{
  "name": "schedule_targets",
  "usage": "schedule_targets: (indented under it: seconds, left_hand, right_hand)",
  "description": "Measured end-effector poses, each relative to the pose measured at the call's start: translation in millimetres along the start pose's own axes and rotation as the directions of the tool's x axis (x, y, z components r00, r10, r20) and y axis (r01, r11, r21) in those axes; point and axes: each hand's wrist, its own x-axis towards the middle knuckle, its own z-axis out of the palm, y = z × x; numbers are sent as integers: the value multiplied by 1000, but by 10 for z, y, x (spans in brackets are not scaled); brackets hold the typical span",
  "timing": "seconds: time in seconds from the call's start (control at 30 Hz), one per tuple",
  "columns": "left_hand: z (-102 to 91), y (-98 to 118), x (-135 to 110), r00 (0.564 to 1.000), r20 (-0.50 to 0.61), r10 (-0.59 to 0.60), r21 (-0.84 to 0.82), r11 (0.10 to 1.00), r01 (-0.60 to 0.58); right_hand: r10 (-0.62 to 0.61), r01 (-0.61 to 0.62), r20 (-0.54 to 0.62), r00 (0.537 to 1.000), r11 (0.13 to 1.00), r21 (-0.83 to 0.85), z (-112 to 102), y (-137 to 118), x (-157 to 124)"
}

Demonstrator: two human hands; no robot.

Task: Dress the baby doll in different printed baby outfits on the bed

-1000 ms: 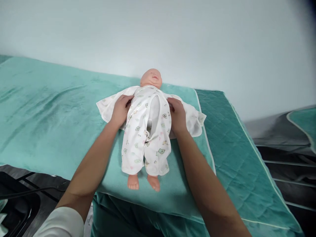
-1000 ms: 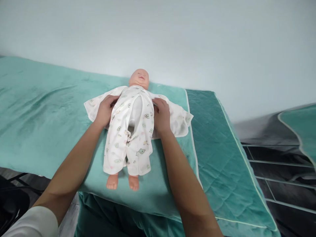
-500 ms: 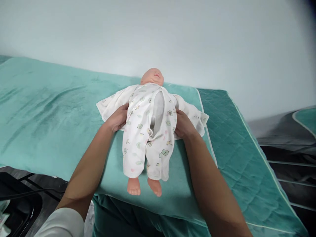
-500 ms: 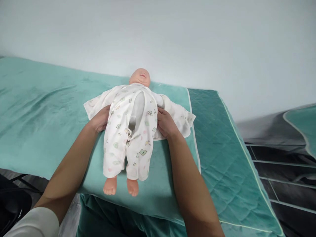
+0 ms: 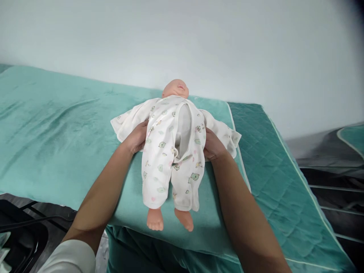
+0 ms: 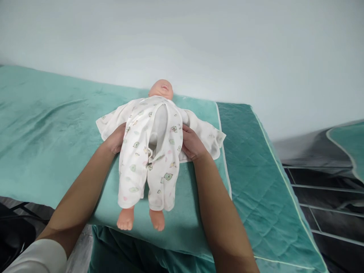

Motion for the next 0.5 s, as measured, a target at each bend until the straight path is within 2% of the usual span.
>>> schedule_targets:
  seconds: [0.2,0.37,0.5]
  left_hand:
    - [53,-13,3,998,-35,53,10,999,-53]
    - [58,-25,3,998,5,69,-8,998,-69]
    - [85,0,-39,996,-8,94,46,995,-93]
  right_hand:
    - [4,-6,-30,1000,998,-66,128,-53,-13]
    - [68,-67,21,997,997,-38,176,-99,-26]
    - [55,-55,-18,998,998,-12,160,-83,-27]
